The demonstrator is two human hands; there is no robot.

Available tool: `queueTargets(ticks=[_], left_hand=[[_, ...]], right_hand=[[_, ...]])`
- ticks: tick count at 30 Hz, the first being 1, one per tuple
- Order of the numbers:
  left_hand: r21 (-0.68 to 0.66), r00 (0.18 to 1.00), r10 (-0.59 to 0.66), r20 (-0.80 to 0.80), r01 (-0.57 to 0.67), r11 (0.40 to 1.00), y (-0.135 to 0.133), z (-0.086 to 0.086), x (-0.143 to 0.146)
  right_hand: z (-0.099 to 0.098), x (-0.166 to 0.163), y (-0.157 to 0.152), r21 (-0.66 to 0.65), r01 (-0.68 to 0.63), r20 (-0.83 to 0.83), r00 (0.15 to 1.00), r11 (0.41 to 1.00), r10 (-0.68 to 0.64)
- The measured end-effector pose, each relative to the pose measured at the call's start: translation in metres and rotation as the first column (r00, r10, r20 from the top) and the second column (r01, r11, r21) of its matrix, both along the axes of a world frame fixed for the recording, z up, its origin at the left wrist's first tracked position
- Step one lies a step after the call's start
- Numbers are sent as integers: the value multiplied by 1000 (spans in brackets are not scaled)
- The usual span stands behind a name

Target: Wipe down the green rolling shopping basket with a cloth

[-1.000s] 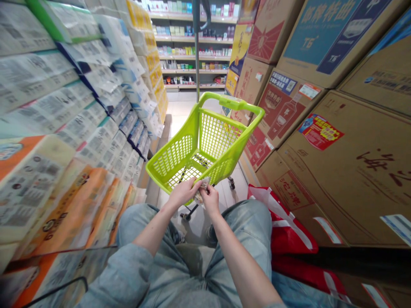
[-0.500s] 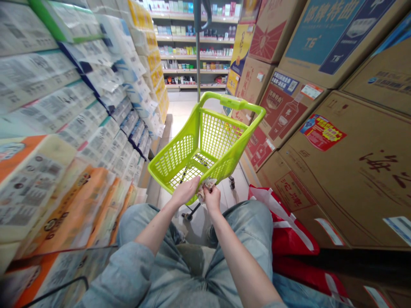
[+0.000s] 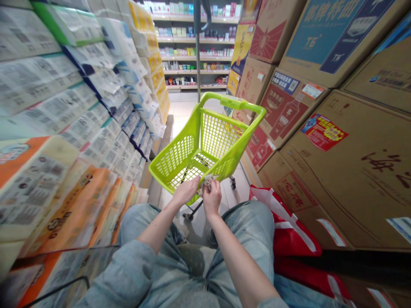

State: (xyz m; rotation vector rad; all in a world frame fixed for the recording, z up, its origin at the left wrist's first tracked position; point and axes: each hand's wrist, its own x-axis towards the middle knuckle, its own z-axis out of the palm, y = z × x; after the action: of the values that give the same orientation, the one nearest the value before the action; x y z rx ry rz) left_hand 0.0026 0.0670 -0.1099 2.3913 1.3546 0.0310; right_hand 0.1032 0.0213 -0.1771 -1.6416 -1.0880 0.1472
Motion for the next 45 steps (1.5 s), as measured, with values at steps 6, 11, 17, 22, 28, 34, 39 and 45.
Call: queueTargets(ticks=[6, 11, 17, 22, 28, 34, 39, 45], left_hand=[[15, 999, 33, 8, -34, 999, -3, 2, 3], [-31, 997, 75, 35, -74, 997, -4, 4, 6], [-70, 995, 93, 44, -90, 993, 0, 4, 11], [-91, 988, 143, 49, -139, 986, 4, 3, 12], [-60, 991, 114, 67, -110, 992, 2, -1, 12], [-49, 989, 116, 95, -111, 993, 3, -1, 13], [-137, 973, 195, 125, -178, 974, 7, 1, 11], [-162, 976, 184, 120, -164, 973, 9, 3, 9]], right_hand=[[-14, -7, -11, -26, -156, 117, 980, 987, 158], [-7, 6, -6, -86, -182, 122, 974, 980, 191], [4, 19, 4, -46, -206, -92, 975, 977, 201], [-2, 19, 4, -26, -185, -464, 873, 982, 152], [11, 13, 3, 39, -125, -231, 964, 991, 131], [9, 3, -12, 29, -296, -101, 949, 955, 297], [-8, -11, -36, 33, -447, -109, 888, 894, 447], [1, -3, -18, 55, -310, -124, 941, 949, 314]])
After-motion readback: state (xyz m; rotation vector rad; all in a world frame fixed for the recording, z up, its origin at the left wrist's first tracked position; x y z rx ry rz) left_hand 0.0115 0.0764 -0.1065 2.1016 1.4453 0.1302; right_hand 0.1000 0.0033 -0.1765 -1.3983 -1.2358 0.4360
